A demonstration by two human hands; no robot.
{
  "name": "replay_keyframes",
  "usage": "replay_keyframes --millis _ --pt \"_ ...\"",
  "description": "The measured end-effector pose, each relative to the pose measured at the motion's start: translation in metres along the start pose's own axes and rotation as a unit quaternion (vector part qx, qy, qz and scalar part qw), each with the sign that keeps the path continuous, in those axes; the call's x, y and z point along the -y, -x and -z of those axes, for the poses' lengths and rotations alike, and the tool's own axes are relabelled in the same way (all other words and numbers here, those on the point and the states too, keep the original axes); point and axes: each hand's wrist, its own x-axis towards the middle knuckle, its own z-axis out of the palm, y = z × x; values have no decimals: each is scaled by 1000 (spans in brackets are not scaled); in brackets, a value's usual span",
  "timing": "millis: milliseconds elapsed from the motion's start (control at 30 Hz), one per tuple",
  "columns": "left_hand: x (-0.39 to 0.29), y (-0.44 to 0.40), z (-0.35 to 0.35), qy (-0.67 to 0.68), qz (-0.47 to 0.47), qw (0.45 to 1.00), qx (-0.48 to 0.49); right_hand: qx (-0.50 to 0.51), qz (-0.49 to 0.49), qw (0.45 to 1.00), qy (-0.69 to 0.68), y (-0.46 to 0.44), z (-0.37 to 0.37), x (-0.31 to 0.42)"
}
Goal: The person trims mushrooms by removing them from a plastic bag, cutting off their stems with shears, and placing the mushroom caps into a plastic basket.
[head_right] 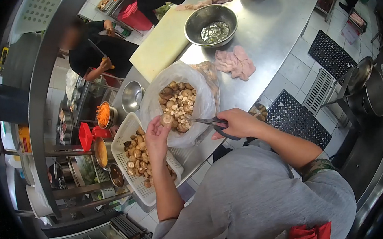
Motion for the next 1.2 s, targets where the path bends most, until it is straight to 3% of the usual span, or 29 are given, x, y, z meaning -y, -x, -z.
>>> replay_keyframes --millis 67,167,400,667,800,1000,1033,1100,1200 --pt "1 12 -10 151 8 988 10 -50 51 996 44 -6 -8 6" --pt "-13 28 -21 187 19 982 5 -90 80 988 98 -14 -14 16" --pt "-6 44 -24 199 -15 978 -55 -40 90 985 140 -27 -15 34" --pt "4 50 -28 211 -27 971 -108 -91 169 971 144 -43 -26 26" --pt "3 47 -27 221 1 969 -110 -68 100 977 177 -42 -32 26" --pt "20 34 -23 187 50 977 -87 -6 37 995 91 -44 -44 14" --pt "22 33 -23 196 38 975 -94 35 -29 997 -68 -46 -45 9" --pt "23 31 -23 214 16 971 -108 112 -158 907 -373 -48 -43 -3" --pt "21 34 -21 256 12 961 -107 201 -87 949 -227 -43 -26 -9"
